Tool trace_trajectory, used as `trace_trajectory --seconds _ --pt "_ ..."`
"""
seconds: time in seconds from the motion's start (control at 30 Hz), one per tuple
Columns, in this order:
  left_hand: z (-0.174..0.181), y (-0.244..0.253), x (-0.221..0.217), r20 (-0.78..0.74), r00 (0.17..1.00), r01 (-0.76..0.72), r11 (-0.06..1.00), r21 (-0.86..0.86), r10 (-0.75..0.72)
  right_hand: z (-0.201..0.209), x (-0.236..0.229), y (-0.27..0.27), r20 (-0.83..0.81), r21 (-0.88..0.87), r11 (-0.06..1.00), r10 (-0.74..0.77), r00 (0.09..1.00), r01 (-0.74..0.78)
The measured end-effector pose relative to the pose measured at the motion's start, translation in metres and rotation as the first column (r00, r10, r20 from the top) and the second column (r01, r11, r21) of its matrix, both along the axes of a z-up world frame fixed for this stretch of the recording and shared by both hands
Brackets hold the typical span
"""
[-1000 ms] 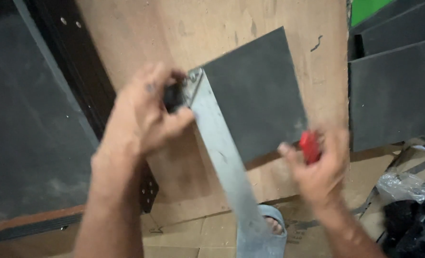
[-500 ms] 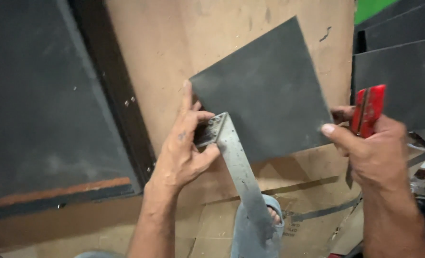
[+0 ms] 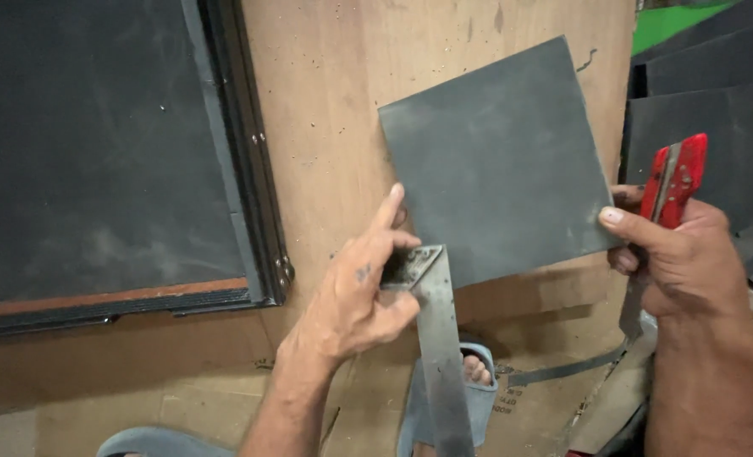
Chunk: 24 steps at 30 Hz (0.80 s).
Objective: The person measures and cuts a square piece of black rubber sheet using a speed square and a utility knife on a wooden surface.
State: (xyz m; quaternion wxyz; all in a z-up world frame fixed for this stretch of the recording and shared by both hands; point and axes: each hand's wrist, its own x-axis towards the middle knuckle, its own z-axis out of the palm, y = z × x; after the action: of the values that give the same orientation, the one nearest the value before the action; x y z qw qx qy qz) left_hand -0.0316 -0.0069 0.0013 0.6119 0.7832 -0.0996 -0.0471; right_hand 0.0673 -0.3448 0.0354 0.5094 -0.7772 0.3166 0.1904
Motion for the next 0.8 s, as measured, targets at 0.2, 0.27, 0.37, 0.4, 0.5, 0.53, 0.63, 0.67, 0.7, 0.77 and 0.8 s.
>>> trace_trajectory --seconds 0.2,0.27,0.37,0.4,0.5,0.53,0.63,0.67,0.7,0.77,0.8 --pt "-0.002 -0.006 -0.016 -0.113 0.994 0.006 0.999 0.038 -0.002 -0.003 -0.012 0.008 0.023 0.039 0.999 0.011 1.000 -0.012" --pt "0.003 -0.006 -0.011 -0.080 0.997 0.007 1.000 0.010 -0.006 -0.007 -0.014 0.008 0.017 0.038 0.999 0.010 1.000 -0.011" --pt "-0.001 -0.006 -0.013 -0.069 0.998 0.012 0.999 0.049 -0.008 -0.016 -0.015 0.008 -0.011 0.027 1.000 -0.004 1.000 0.004" --pt "-0.004 -0.006 -0.014 -0.091 0.996 0.014 0.993 0.117 -0.003 -0.019 -0.014 0.008 -0.034 0.020 1.000 -0.015 0.999 0.015" --pt "0.006 -0.006 -0.007 0.001 1.000 -0.014 0.973 0.231 0.014 0.001 0.001 0.038 -0.212 -0.104 0.994 0.019 0.977 -0.042" --pt "0.010 -0.005 -0.001 0.001 1.000 -0.008 0.973 0.230 0.008 -0.008 -0.002 0.036 -0.212 -0.106 0.994 0.013 0.977 -0.036" --pt "0.023 -0.003 0.024 0.101 0.995 -0.033 0.967 0.255 0.008 -0.022 -0.016 0.026 0.004 -0.298 0.930 0.224 0.975 -0.213" --pt "0.028 -0.002 0.036 0.041 0.999 -0.029 0.948 0.317 0.016 -0.020 -0.024 0.023 0.038 -0.375 0.878 0.336 0.941 -0.299" --pt "0.034 0.000 0.047 -0.016 0.999 -0.021 0.924 0.381 0.029 -0.018 -0.032 0.021 0.062 -0.450 0.811 0.447 0.892 -0.375" --pt "0.026 0.001 0.074 0.026 0.999 -0.044 0.901 0.431 0.037 -0.013 -0.054 0.022 0.071 -0.311 0.863 0.440 0.895 -0.399" --pt "0.022 0.001 0.087 0.067 0.996 -0.078 0.875 0.479 0.052 -0.010 -0.066 0.022 0.081 -0.165 0.890 0.441 0.894 -0.424"
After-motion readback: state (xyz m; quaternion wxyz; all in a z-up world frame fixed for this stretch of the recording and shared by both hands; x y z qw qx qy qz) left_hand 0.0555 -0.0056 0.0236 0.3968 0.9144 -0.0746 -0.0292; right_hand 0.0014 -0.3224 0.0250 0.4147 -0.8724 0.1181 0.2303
